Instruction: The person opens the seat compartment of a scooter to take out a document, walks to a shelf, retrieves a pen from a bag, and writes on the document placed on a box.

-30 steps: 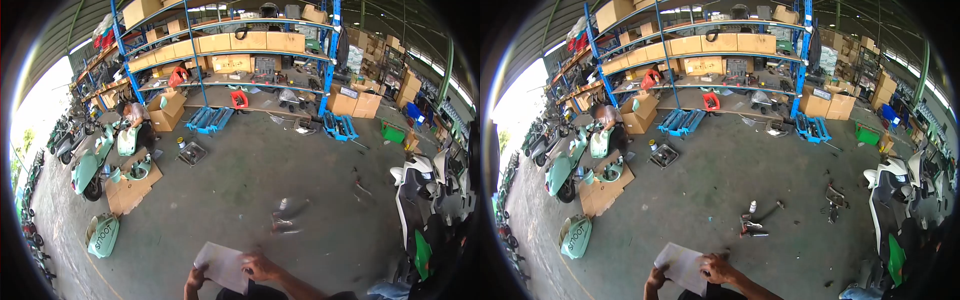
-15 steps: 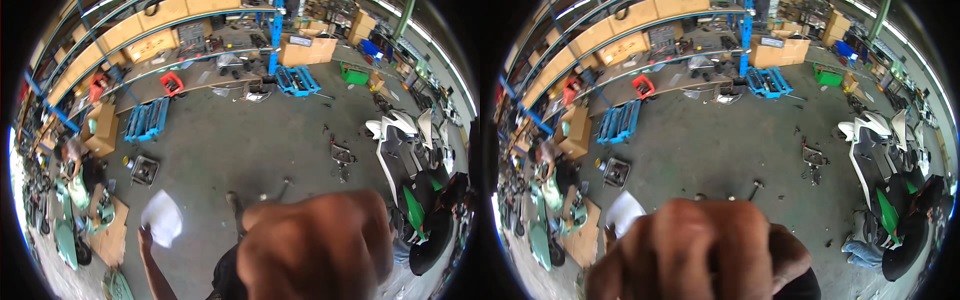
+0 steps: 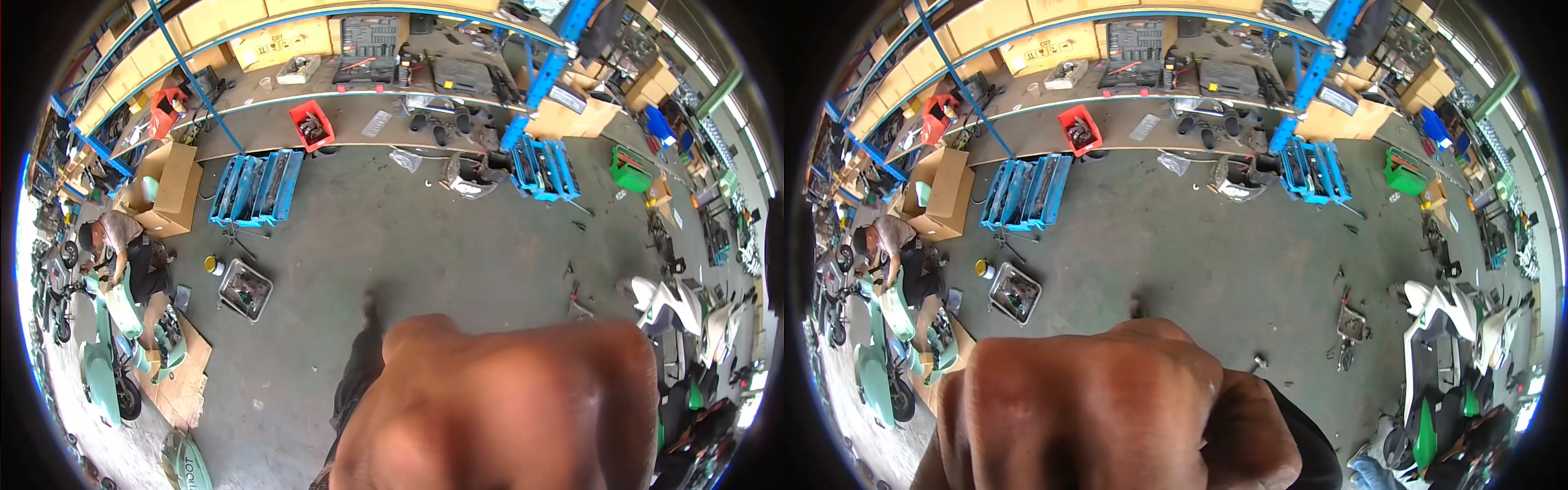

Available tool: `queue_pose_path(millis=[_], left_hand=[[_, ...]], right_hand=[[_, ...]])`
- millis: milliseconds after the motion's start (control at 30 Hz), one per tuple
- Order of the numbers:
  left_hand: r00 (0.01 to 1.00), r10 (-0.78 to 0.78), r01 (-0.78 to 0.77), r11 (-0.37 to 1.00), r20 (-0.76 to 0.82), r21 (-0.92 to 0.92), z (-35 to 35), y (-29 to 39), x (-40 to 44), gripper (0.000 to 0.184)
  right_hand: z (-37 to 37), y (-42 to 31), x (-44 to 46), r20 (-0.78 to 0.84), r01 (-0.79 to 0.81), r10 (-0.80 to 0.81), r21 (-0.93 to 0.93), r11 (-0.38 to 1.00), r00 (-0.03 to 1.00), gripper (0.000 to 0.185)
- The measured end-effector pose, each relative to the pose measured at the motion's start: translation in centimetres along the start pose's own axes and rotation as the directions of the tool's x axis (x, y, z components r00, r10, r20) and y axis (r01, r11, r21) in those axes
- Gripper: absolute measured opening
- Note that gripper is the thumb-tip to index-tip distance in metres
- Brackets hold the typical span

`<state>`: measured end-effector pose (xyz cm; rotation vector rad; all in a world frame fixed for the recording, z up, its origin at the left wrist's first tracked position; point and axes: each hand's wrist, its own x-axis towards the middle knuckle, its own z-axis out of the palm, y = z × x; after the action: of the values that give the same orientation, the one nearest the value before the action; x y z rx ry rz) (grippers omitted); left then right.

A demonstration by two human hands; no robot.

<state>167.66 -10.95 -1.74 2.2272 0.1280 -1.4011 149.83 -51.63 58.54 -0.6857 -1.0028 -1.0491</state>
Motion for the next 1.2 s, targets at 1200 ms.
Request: queue_pose_path(millis=[1200], left_hand=[[0.893,-0.439,0.307,0.756,-0.101,-0.578,11.1,56.6,17.1,0.034]], right_hand=[[-95.8,5.7,-6.5,-0.888,-0.725,0.425,-0.178,-0.665,-0.172,0.017]])
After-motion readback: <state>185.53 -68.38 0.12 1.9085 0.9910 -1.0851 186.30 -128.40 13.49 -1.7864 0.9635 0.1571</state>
